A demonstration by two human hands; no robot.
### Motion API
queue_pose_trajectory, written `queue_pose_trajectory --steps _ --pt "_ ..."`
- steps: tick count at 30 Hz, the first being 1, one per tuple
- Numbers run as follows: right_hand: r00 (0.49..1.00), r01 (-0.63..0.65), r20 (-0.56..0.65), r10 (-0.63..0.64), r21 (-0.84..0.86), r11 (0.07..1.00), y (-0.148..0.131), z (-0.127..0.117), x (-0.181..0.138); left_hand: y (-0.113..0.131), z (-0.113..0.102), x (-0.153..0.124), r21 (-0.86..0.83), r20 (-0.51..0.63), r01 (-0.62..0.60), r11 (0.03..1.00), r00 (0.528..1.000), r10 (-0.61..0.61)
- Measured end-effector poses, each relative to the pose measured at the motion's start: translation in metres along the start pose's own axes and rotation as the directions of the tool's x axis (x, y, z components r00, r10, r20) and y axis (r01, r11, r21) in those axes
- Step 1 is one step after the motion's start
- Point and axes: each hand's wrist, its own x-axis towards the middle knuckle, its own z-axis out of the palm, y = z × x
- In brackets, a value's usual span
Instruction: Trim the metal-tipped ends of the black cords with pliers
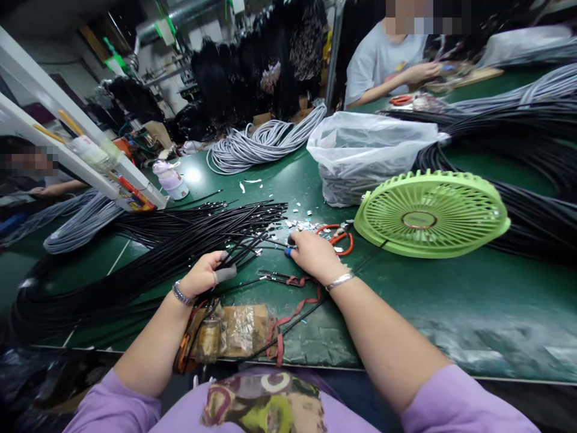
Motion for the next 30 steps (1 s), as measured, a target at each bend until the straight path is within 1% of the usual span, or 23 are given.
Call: queue_pose_trajectory --steps 1,2,3,4,5,6,7,8,9,10,11,12,14,15,16,18,20,22,25,28,29,30 --pt "1.0 0.018 0.002 -0.018 -0.041 0.999 -0.002 0.0 0.0 -0.001 0.001 0.0 0.103 -0.068 -0.052 0.993 0.996 0.059" --pt "0.999 0.035 -0.007 -0.035 -0.056 0.998 -0.004 -0.002 -0.001 -0.001 0.002 -0.001 0.228 -0.146 -0.09 0.97 0.981 0.125" --pt "0.998 0.058 -0.019 -0.058 -0.046 0.997 -0.006 -0.003 -0.002 -0.001 0.003 -0.002 0.356 -0.23 -0.115 0.927 0.951 0.206" --pt "0.995 0.095 -0.026 -0.096 -0.014 0.995 -0.007 -0.005 -0.004 -0.001 0.004 -0.003 0.474 -0.309 -0.134 0.87 0.9 0.307" --pt "0.989 0.146 -0.025 -0.146 0.037 0.989 -0.008 -0.007 -0.007 -0.001 0.005 -0.004 0.572 -0.365 -0.16 0.805 0.829 0.424" --pt "0.978 0.208 -0.014 -0.207 0.105 0.973 -0.009 -0.009 -0.01 0.0 0.005 -0.005 0.646 -0.385 -0.2 0.737 0.748 0.541" --pt "0.96 0.274 0.006 -0.28 0.189 0.943 -0.01 -0.01 -0.013 0.001 0.006 -0.006 0.699 -0.367 -0.253 0.669 0.677 0.638" --pt "0.933 0.335 0.029 -0.358 0.285 0.898 -0.012 -0.011 -0.017 0.001 0.006 -0.007 0.73 -0.321 -0.312 0.609 0.63 0.707" --pt "0.901 0.382 0.049 -0.432 0.385 0.84 -0.015 -0.011 -0.02 0.001 0.006 -0.007 0.74 -0.256 -0.37 0.562 0.618 0.744" --pt "0.867 0.41 0.061 -0.494 0.476 0.778 -0.018 -0.011 -0.024 0.0 0.007 -0.007 0.734 -0.184 -0.417 0.536 0.638 0.748" --pt "0.838 0.42 0.07 -0.542 0.551 0.721 -0.022 -0.009 -0.026 -0.002 0.007 -0.006 0.719 -0.116 -0.444 0.535 0.683 0.722" --pt "0.812 0.418 0.081 -0.578 0.61 0.673 -0.025 -0.007 -0.028 -0.004 0.007 -0.006 0.702 -0.059 -0.443 0.558 0.744 0.666" --pt "0.785 0.392 0.109 -0.61 0.675 0.625 -0.029 -0.003 -0.028 -0.006 0.007 -0.004 0.666 0.012 -0.376 0.644 0.869 0.494" --pt "0.783 0.377 0.127 -0.609 0.683 0.626 -0.03 -0.001 -0.027 -0.007 0.007 -0.004 0.643 0.028 -0.325 0.694 0.915 0.402" --pt "0.786 0.36 0.146 -0.6 0.681 0.637 -0.029 0.001 -0.026 -0.007 0.008 -0.003 0.608 0.037 -0.278 0.743 0.945 0.324" --pt "0.803 0.332 0.179 -0.568 0.656 0.678 -0.024 0.001 -0.022 -0.003 0.009 -0.002 0.493 0.059 -0.23 0.839 0.971 0.231" --pt "0.816 0.316 0.201 -0.543 0.631 0.708 -0.02 -0.001 -0.018 0.001 0.011 -0.001 0.336 0.091 -0.203 0.92 0.979 0.183" --pt "0.814 0.309 0.213 -0.54 0.628 0.714 -0.017 -0.003 -0.016 0.005 0.014 -0.001 0.178 0.131 -0.153 0.972 0.983 0.131" --pt "0.798 0.308 0.234 -0.556 0.634 0.709 -0.018 -0.007 -0.015 0.007 0.016 -0.002 0.005 0.177 -0.038 0.999 0.984 0.036" --pt "0.777 0.29 0.266 -0.571 0.654 0.699 -0.012 -0.011 -0.014 0.007 0.016 -0.003 -0.097 0.201 0.046 0.994 0.979 -0.026" --pt "0.78 0.275 0.266 -0.566 0.667 0.693 -0.008 -0.013 -0.014 0.007 0.015 -0.003 -0.127 0.199 0.068 0.99 0.979 -0.041" --pt "0.795 0.25 0.258 -0.549 0.685 0.684 -0.001 -0.015 -0.013 0.008 0.014 -0.003 -0.16 0.191 0.089 0.983 0.98 -0.057"
